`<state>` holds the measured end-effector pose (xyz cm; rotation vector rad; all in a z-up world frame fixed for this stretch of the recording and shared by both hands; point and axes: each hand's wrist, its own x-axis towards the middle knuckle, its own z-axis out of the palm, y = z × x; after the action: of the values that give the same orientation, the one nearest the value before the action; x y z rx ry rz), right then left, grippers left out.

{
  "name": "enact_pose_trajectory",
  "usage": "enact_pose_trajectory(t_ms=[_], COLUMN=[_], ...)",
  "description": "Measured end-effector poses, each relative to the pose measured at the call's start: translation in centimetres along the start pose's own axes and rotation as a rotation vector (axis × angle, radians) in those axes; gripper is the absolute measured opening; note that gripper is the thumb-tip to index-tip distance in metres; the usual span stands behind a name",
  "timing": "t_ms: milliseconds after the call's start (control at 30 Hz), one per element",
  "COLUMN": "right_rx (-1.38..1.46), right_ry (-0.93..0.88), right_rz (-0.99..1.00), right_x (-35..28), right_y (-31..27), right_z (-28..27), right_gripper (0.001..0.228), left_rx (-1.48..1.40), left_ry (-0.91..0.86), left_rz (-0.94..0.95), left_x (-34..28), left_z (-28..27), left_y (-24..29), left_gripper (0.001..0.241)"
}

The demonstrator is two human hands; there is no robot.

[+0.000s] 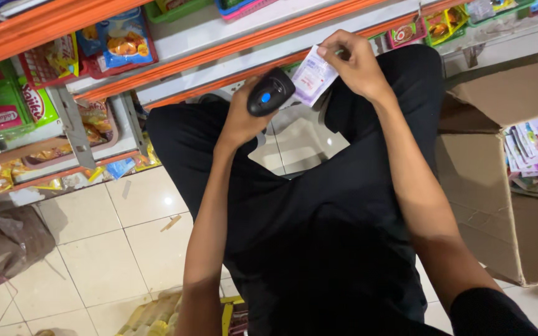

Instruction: The person takes various packets of food products from a cardboard box, scans them using a handheld barcode scanner, and places them onto the supermarket shelves.

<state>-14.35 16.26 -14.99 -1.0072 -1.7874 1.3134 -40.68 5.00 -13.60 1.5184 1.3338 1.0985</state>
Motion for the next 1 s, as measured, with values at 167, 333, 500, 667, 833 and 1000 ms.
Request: enact_pose_trajectory(t_ms=[167, 333, 500, 667, 833, 1000], right_rx=[0.003, 0.033, 0.086, 0.252, 0.274, 0.490], right_ry=[-0.003, 0.013, 0.044, 0.045, 0.034, -0.023], right_rz=[-0.009, 0.040, 0.010, 0.037, 0.079, 0.206], right_x=[0.1, 0.3, 0.4, 0.3, 0.5, 0.1], right_y=[0.7, 1.9, 2.4, 1.2, 0.3, -0.5], right_z=[0.5, 0.4, -0.1, 0.3, -0.2, -0.1], right_gripper=[0.009, 0.003, 0.007, 0.008, 0.010, 0.013], left_rx=[0.109, 0.082, 0.073, 0.176, 0.141, -0.099], left_ry=[-0.091, -0.106, -0.135, -0.144, -0.023, 0.079], left_rz=[0.016, 0.095, 0.129, 0.065, 0.079, -0.186], left_x=[0.0, 0.7, 0.9, 0.9, 1.0, 1.1], left_z=[0.6, 0.5, 0.8, 1.0, 1.1, 1.5], left_y=[0.6, 0.8, 1.4, 2.4, 3.1, 3.2], left_gripper=[0.035, 0.040, 0.037, 0.034, 0.044, 0.042])
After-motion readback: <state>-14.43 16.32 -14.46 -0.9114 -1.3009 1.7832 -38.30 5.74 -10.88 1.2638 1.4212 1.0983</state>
